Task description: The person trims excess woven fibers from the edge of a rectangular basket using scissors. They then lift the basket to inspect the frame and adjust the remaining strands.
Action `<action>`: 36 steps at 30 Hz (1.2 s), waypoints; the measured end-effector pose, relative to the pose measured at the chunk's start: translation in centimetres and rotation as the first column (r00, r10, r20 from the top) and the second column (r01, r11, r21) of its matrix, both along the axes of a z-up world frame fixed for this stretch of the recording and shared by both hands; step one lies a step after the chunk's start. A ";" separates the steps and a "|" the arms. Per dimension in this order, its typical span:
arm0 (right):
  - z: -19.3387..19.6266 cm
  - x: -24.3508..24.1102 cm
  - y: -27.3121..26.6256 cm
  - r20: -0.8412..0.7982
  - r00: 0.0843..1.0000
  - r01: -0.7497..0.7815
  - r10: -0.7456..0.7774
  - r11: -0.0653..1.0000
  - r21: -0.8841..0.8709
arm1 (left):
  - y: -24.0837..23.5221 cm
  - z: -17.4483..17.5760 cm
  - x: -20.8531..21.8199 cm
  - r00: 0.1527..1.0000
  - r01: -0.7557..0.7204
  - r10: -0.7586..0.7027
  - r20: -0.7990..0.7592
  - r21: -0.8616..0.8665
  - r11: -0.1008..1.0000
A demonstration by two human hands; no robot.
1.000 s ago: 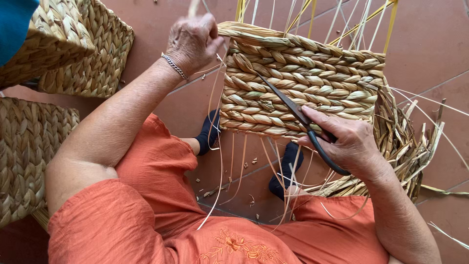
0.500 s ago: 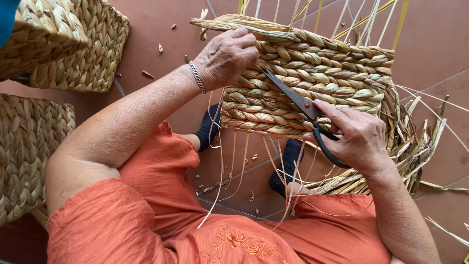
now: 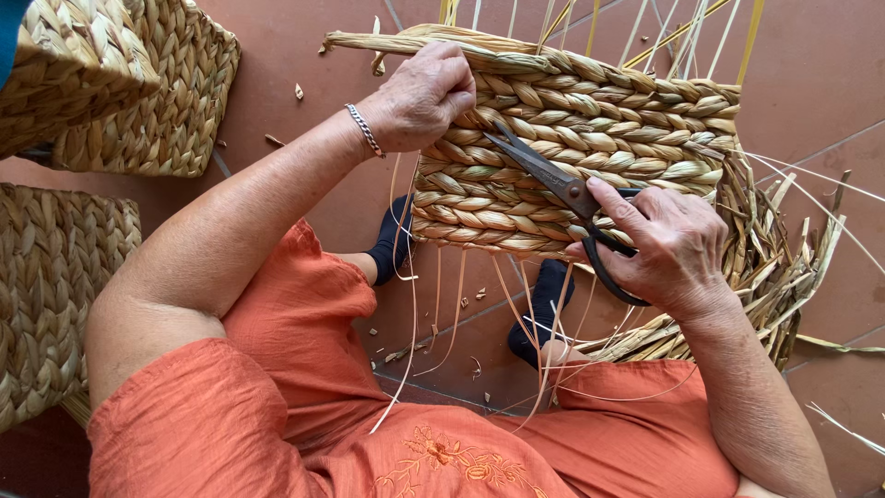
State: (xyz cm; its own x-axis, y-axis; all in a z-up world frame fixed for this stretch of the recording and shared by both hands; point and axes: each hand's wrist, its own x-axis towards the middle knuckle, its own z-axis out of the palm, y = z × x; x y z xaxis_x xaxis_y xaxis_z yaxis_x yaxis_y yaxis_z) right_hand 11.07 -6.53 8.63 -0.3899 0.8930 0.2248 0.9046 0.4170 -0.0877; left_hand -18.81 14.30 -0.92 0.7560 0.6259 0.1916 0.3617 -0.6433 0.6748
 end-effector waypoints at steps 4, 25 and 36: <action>-0.7 0.1 0.3 0.084 0.996 -0.030 0.025 0.998 0.063 | 0.7 -0.2 -0.2 0.999 0.036 -0.037 -0.013 -0.074 0.997; -1.5 0.1 0.9 0.173 0.981 -0.112 0.092 0.988 0.109 | 0.9 -0.3 -0.5 0.999 0.044 -0.044 0.002 -0.109 0.993; -3.0 -0.5 1.2 0.121 0.988 -0.097 0.093 0.995 0.022 | 1.2 0.0 -0.9 0.999 0.020 -0.015 0.030 -0.198 0.980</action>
